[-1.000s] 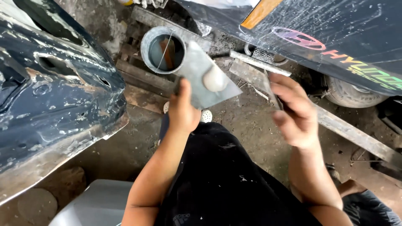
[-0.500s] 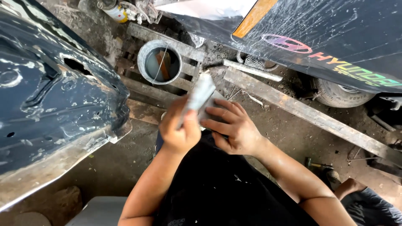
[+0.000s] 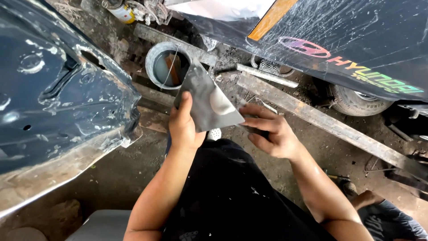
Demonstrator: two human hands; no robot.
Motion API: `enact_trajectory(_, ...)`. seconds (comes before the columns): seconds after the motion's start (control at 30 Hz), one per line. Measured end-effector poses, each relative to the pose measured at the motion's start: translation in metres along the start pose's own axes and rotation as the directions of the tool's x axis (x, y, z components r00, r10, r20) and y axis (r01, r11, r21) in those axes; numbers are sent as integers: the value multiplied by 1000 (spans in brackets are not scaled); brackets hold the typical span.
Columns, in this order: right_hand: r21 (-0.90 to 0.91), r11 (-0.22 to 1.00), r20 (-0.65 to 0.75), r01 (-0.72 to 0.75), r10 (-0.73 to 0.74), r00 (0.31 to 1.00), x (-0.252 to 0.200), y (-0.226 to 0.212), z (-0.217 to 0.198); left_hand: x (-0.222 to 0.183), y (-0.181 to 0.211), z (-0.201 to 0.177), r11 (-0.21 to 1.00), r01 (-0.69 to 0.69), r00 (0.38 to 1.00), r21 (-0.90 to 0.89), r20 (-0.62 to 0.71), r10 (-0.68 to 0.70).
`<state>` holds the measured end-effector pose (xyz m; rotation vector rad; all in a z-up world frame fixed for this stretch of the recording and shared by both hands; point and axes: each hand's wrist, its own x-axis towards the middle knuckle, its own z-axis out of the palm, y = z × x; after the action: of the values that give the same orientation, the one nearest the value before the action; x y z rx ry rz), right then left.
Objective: Applying body filler to a car door panel and wet-sanding the surface.
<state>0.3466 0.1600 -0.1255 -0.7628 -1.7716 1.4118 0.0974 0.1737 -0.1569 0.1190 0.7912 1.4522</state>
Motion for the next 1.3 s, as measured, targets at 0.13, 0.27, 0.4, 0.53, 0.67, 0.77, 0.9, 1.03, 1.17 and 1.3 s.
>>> enact_trajectory(0.13,-58,992,2,-115,115,993,-9,-2,4,9,-22,-35,990,-46,994,-131,-106,32)
enact_trajectory(0.27,139,985,-74,-104,116,991,-23,18,3,-9,-7,-54,988,-34,989,-154,-145,11)
enact_trajectory(0.4,295,953,-112,-65,102,988,-25,31,8,-17,7,-37,993,14,1000,-114,-2,-14)
enact_trajectory(0.53,533,835,157,-135,60,986,-6,21,41,-8,-21,-44,997,73,996,-27,58,-72)
enact_trajectory(0.67,406,911,146,-77,19,989,-21,37,56,9,-52,-70,987,133,988,92,61,-139)
enact_trajectory(0.77,388,921,32,-27,15,999,-40,47,58,25,-71,-80,971,169,981,168,66,-182)
enact_trajectory(0.9,340,938,-50,-69,91,995,-51,46,46,44,-74,-57,960,241,969,144,18,-246)
enact_trajectory(1.03,545,821,-42,-168,227,973,-43,56,37,52,-72,-38,871,251,914,423,194,-357)
enact_trajectory(1.17,325,922,-16,-209,227,974,-14,49,25,80,-57,-21,789,84,821,608,407,-401)
enact_trajectory(1.3,148,976,-86,-162,176,981,-1,49,18,123,-47,-12,788,96,706,608,517,-485)
